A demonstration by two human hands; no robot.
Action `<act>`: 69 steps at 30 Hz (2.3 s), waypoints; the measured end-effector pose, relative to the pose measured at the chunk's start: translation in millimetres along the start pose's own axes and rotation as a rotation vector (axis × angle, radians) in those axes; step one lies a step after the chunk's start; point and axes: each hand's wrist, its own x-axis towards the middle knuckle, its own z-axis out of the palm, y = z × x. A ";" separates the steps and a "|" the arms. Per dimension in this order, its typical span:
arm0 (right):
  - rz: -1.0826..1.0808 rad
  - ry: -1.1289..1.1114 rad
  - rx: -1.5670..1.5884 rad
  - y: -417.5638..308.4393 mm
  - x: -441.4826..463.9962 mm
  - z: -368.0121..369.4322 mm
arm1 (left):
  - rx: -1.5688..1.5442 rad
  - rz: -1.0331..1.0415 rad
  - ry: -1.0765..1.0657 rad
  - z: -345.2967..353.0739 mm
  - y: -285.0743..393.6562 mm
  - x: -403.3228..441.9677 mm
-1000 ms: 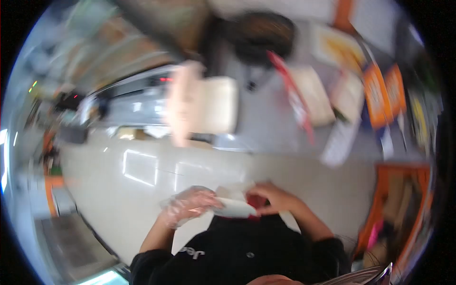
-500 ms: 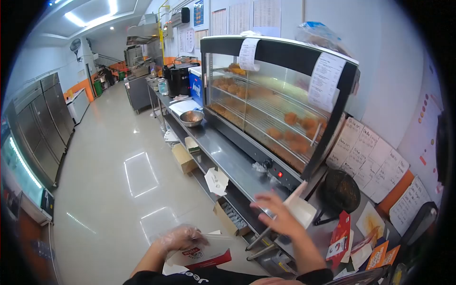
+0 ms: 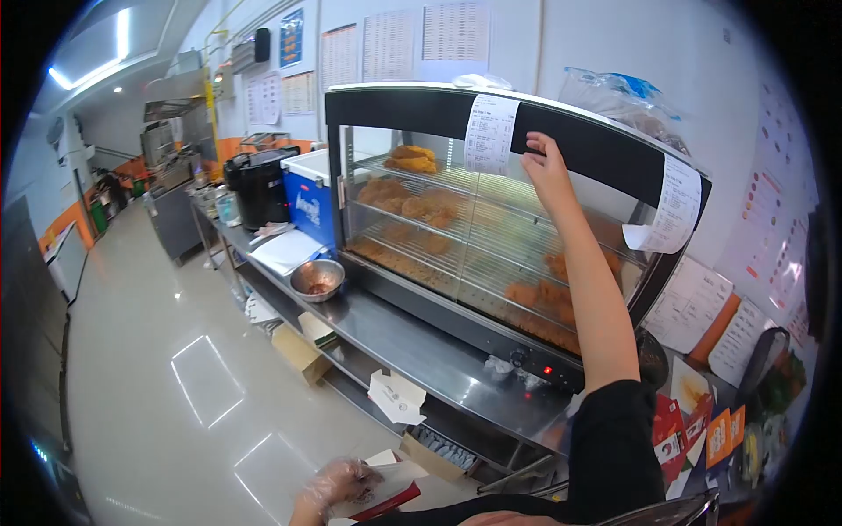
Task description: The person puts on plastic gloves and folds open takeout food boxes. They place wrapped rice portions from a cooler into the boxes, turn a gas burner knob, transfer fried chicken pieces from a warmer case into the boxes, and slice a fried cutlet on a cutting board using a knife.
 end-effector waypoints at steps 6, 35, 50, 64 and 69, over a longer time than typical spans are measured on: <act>0.234 0.204 0.105 -0.8 23.7 28.9 | 0.092 0.244 -0.025 -35.2 -49.3 40.6; 0.654 -0.052 0.170 -188.0 -503.4 -133.2 | -0.939 0.289 -0.944 22.7 201.3 146.2; 0.853 0.593 0.123 -258.4 -632.2 -298.0 | -0.401 0.615 -0.499 117.3 360.7 105.0; 0.651 0.728 -0.986 -61.7 -679.6 -278.0 | 0.480 1.500 0.560 100.0 477.1 191.4; 1.054 0.301 -0.929 -72.6 -657.4 -262.4 | 0.488 1.203 0.212 117.8 485.1 139.1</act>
